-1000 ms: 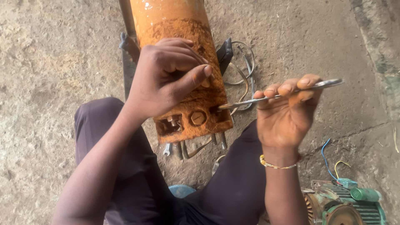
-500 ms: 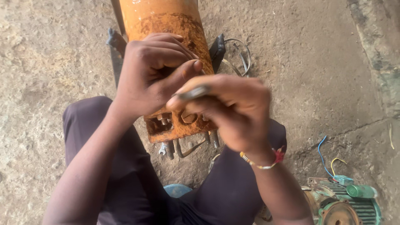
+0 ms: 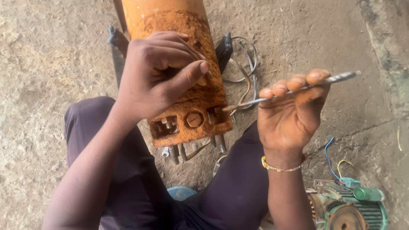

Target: The person sits on the floor and uses a wrench to loosen and remove a bolt from a rusty cylindrical metal object. They then use a screwdriver to adjust a screw on the same object.

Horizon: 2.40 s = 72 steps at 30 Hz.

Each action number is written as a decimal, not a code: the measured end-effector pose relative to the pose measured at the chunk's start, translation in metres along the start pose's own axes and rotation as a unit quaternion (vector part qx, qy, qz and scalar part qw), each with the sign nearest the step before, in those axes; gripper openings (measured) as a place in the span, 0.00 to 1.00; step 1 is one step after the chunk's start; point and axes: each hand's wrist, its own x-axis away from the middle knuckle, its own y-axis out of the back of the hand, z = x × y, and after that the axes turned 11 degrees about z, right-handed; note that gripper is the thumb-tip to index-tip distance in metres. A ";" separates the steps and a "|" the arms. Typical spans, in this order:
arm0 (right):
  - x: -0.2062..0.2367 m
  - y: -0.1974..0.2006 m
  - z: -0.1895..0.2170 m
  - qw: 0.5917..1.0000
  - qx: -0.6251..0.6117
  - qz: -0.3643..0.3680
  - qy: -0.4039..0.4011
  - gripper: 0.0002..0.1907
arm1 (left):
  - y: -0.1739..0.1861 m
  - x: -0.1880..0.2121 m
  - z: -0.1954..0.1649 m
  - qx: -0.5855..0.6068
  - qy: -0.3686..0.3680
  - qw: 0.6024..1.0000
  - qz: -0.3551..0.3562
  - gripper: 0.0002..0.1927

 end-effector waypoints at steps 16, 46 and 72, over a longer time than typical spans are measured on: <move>-0.036 -0.069 0.014 0.864 0.489 0.066 -0.104 0.02 | -0.001 0.000 0.000 0.006 0.011 1.000 -0.006 0.09; -0.036 -0.057 0.017 0.864 0.487 0.111 -0.057 0.04 | -0.002 -0.002 -0.007 0.003 0.009 1.000 -0.028 0.09; -0.042 -0.026 0.019 0.939 0.340 0.017 -0.052 0.06 | -0.002 -0.004 -0.010 0.009 0.018 1.000 -0.013 0.11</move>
